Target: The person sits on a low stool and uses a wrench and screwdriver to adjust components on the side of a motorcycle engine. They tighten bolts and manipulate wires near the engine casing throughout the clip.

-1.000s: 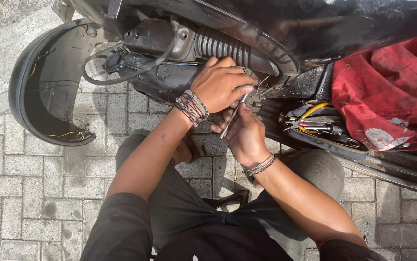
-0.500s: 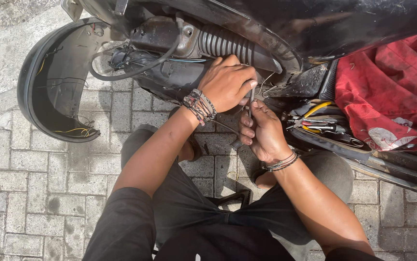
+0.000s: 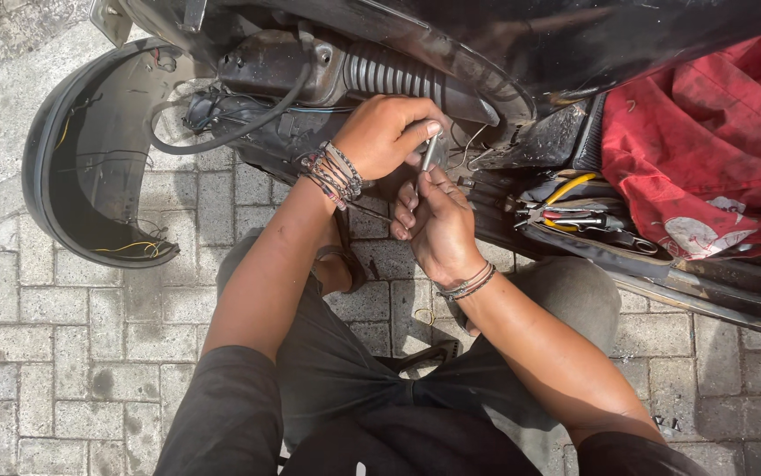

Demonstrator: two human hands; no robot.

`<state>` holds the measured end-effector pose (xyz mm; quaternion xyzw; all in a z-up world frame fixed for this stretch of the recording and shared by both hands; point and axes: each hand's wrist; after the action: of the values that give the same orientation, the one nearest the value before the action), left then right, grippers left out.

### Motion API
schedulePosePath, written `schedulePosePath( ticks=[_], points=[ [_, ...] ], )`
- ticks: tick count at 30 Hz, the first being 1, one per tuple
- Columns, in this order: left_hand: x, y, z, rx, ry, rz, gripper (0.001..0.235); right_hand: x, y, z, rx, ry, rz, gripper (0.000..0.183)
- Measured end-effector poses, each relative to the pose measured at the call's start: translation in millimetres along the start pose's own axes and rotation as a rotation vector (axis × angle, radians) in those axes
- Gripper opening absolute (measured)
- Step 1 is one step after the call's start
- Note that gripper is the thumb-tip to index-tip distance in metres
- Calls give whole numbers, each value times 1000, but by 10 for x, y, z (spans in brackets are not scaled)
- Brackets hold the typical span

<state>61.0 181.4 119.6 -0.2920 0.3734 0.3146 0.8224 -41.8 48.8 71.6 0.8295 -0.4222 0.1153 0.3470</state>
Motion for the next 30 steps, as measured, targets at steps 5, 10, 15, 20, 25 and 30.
schedulePosePath(
  ticks=[5,10,15,20,25,30],
  points=[
    [94,-1,-23,14,-146,-192,14,-39,-15,113,1,-31,2,30],
    [268,-21,-157,10,-317,-257,16,-66,-56,116,-29,-145,-1,21],
    [221,-18,-195,-2,-370,-222,16,-64,-54,174,34,-164,-44,18],
    [96,-57,-227,21,-219,-199,11,-153,-196,301,27,-37,3,40],
    [161,-149,-304,22,-2,-150,13,42,-52,87,128,-29,-116,56],
    [46,-201,-316,69,-110,-121,31,145,-10,273,119,-62,-194,61]
  ],
)
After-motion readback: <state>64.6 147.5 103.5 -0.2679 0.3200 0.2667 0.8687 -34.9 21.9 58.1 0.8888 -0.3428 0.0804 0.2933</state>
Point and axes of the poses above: each hand's wrist, its own y-axis away from the middle knuckle, its own z-axis out of the back of the hand, x = y × z, and after that the axes turned 14 degrees about -z, right-handed
